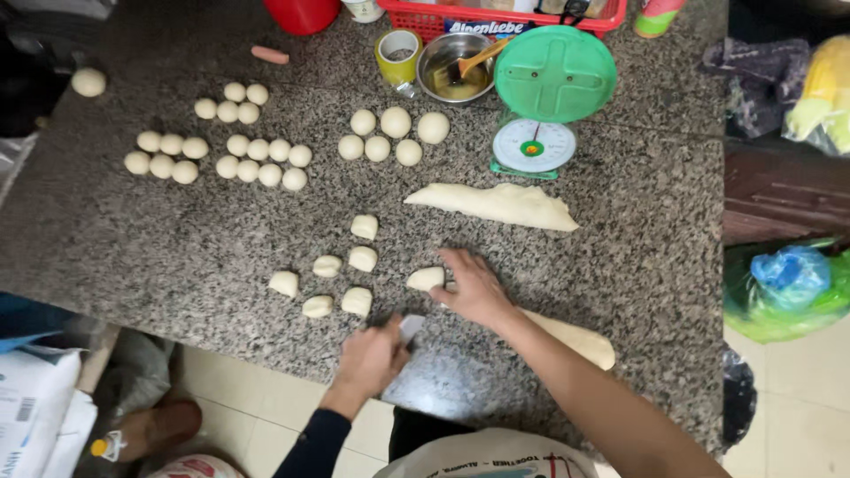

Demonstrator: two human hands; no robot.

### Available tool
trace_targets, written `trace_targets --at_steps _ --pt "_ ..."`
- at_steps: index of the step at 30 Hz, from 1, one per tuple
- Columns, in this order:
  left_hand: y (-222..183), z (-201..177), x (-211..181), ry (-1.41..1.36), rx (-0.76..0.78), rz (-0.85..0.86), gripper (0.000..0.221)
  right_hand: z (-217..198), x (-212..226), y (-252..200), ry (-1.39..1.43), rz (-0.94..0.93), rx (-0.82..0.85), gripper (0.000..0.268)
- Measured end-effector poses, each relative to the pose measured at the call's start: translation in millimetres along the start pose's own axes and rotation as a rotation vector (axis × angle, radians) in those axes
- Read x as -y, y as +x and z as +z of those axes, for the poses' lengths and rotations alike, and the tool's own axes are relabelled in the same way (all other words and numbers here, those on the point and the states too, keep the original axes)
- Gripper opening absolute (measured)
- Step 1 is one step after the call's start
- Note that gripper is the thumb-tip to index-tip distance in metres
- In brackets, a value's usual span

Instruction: The person divides a piece of dough into smaller portions using a scraper, weighs individual pieces on a scale, and places them onto a baking tray.

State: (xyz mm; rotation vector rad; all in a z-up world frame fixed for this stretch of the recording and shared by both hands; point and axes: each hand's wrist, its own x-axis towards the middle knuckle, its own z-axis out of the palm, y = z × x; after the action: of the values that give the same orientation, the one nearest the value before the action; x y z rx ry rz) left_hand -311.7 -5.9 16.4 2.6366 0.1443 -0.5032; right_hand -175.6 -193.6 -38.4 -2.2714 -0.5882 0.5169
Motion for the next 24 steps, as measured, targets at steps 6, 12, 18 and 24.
trace_targets --at_steps 6,12,18,24 --pt "8 -4 25 -0.060 0.063 0.052 0.043 21 28 22 -0.148 -0.139 -0.096 0.042" --pt "46 -2 47 -0.047 0.080 0.347 0.051 -22 34 -5 0.398 0.207 -0.340 0.043" --pt "91 5 56 -0.096 0.625 0.289 0.069 -39 40 -86 0.739 0.385 -0.738 0.045" --pt "85 2 7 -0.789 0.760 0.366 0.043 -12 91 -213 1.054 0.485 -1.106 0.039"
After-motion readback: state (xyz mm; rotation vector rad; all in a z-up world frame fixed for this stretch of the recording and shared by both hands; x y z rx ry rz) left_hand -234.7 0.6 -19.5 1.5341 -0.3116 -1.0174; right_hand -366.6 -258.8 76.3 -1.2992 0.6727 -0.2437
